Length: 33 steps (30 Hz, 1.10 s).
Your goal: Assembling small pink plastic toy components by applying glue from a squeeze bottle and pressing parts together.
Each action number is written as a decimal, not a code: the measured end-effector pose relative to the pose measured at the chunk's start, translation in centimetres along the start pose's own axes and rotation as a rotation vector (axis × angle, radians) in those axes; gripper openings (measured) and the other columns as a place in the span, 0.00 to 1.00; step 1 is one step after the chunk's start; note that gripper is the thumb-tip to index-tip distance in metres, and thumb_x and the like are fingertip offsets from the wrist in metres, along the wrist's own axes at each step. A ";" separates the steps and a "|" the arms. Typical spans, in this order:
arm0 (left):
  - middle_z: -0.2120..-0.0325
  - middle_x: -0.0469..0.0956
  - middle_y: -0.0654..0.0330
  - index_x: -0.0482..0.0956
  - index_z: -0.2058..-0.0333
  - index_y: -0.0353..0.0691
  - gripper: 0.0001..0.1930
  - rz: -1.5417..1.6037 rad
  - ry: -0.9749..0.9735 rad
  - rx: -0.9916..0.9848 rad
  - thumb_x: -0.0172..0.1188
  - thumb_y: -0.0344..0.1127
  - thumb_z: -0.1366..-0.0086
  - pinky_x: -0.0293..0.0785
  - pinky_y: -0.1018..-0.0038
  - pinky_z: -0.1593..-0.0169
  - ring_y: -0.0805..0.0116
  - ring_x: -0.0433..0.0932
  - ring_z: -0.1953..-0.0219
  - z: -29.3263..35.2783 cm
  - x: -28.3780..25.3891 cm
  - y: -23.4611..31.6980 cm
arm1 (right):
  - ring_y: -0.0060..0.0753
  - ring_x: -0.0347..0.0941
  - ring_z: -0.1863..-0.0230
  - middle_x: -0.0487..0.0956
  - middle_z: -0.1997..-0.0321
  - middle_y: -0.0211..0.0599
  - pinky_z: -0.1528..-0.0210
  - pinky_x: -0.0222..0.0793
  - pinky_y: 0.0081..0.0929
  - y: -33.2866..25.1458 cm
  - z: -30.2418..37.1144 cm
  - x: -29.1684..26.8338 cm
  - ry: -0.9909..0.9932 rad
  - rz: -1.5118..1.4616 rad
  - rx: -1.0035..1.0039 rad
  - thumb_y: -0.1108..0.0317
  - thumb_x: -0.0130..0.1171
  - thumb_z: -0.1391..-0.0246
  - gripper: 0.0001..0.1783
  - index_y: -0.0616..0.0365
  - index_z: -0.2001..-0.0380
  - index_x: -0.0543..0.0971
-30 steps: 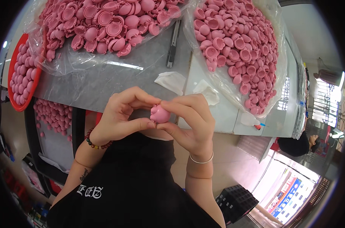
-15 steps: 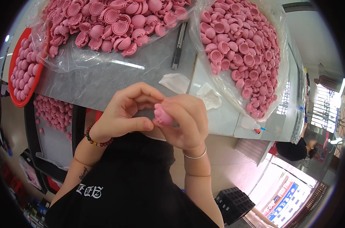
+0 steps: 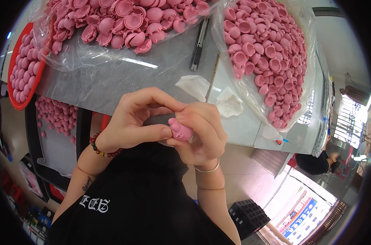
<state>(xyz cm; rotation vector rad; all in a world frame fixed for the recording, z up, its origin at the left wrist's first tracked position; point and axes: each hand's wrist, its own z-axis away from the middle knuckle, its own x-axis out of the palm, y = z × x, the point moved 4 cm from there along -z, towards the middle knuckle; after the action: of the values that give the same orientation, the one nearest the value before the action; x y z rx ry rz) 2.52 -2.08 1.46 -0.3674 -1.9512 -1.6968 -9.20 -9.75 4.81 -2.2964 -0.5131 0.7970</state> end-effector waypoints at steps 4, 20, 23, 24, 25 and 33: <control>0.59 0.73 0.55 0.73 0.57 0.30 0.18 0.031 0.033 -0.071 0.61 0.21 0.48 0.68 0.70 0.46 0.69 0.73 0.54 0.1 -0.1 0.1 | 0.36 0.71 0.69 0.75 0.70 0.37 0.66 0.67 0.27 0.0 -0.2 0.1 0.004 -0.002 0.001 0.62 0.67 0.58 0.18 0.64 0.69 0.75; 0.58 0.71 0.57 0.74 0.59 0.33 0.20 -0.070 0.090 0.045 0.68 0.26 0.52 0.71 0.71 0.48 0.69 0.71 0.53 -0.2 -0.3 -0.6 | 0.36 0.72 0.67 0.76 0.68 0.44 0.62 0.67 0.28 1.3 0.8 1.1 0.117 -0.388 0.127 0.60 0.64 0.54 0.20 0.64 0.65 0.72; 0.57 0.70 0.56 0.75 0.61 0.34 0.23 -0.153 0.097 0.122 0.71 0.26 0.58 0.71 0.71 0.49 0.68 0.71 0.52 -0.1 -0.6 -0.6 | 0.37 0.73 0.65 0.77 0.66 0.50 0.60 0.68 0.30 1.1 1.4 1.6 0.087 -0.647 0.304 0.61 0.61 0.52 0.18 0.64 0.64 0.72; 0.58 0.71 0.56 0.75 0.61 0.34 0.23 -0.156 0.083 0.160 0.72 0.26 0.59 0.71 0.71 0.50 0.67 0.71 0.53 -0.1 -0.7 -0.7 | 0.37 0.73 0.65 0.77 0.66 0.50 0.60 0.68 0.30 1.0 1.5 1.6 0.091 -0.645 0.304 0.61 0.61 0.52 0.18 0.64 0.64 0.72; 0.58 0.71 0.55 0.76 0.62 0.34 0.24 -0.159 0.069 0.198 0.73 0.25 0.61 0.71 0.71 0.50 0.66 0.71 0.53 0.0 -0.7 -0.6 | 0.37 0.73 0.65 0.76 0.65 0.52 0.60 0.68 0.30 0.9 1.6 1.6 0.081 -0.674 0.307 0.62 0.59 0.51 0.18 0.64 0.64 0.71; 0.60 0.73 0.53 0.75 0.62 0.32 0.23 -0.094 0.061 0.170 0.72 0.24 0.60 0.71 0.71 0.51 0.64 0.73 0.55 0.0 -0.5 -0.9 | 0.42 0.73 0.67 0.75 0.67 0.52 0.62 0.71 0.37 1.7 1.7 1.3 -0.029 -0.675 0.279 0.55 0.57 0.48 0.19 0.60 0.65 0.68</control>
<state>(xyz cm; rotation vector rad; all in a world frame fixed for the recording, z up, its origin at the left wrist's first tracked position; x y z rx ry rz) 2.49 -2.19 0.47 -0.1618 -2.0777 -1.5652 -9.14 -9.51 2.09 -1.6894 -1.0424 0.5191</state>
